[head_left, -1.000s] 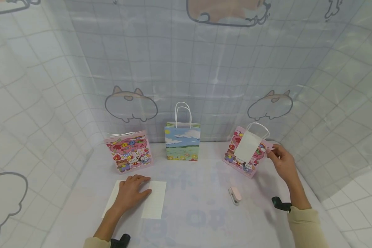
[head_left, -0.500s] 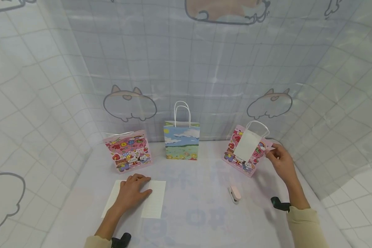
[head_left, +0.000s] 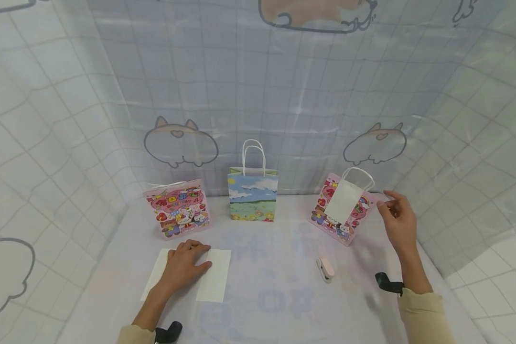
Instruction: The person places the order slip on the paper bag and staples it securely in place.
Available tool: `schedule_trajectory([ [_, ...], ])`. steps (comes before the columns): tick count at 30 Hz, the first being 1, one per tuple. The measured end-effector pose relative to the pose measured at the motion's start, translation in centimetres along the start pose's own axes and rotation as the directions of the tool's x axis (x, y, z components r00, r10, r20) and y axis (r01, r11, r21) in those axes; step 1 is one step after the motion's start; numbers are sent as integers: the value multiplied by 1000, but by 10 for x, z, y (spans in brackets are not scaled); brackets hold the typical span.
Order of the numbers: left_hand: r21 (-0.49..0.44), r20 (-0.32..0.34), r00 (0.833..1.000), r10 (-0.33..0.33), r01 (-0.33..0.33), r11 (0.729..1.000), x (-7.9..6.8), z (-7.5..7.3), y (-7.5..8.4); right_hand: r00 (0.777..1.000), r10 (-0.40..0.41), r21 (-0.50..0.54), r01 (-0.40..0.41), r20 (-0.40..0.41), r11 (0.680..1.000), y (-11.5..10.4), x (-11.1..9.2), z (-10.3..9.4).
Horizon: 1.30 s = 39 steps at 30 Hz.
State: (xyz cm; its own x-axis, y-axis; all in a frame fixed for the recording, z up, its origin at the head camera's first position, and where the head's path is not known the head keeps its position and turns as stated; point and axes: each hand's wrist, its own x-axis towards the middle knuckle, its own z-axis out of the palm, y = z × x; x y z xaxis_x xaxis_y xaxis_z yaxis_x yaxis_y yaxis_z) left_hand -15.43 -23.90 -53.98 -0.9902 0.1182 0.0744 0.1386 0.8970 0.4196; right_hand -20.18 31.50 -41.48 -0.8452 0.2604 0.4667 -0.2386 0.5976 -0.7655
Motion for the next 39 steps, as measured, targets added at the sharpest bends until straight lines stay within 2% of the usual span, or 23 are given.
schedule_trajectory([
  [4,1,6,1000,-5,5,1000,0,-2,3,990,-125,114,131,-61,985,-44,-3,1],
  [8,-4,11,1000,-5,5,1000,0,-2,5,962,-260,178,271,-83,946,-73,-3,9],
  [14,-7,-2,1000,6,-6,1000,-1,-1,5,926,-377,168,371,2,913,-106,-3,27],
  [17,-11,-5,1000,6,-6,1000,-1,0,4,914,-398,172,380,83,909,-108,3,40],
  [20,-17,-6,1000,7,-7,1000,-1,1,3,907,-380,190,347,181,918,-97,14,59],
  [25,-30,-11,1000,0,0,1000,-2,2,3,895,-302,199,247,327,948,-81,26,93],
  [32,-57,-34,999,-1,-1,998,-4,3,5,834,-215,137,168,508,976,-72,31,137],
  [39,-50,-22,1000,-6,5,999,-5,3,6,793,-161,92,133,587,987,-66,32,171],
])
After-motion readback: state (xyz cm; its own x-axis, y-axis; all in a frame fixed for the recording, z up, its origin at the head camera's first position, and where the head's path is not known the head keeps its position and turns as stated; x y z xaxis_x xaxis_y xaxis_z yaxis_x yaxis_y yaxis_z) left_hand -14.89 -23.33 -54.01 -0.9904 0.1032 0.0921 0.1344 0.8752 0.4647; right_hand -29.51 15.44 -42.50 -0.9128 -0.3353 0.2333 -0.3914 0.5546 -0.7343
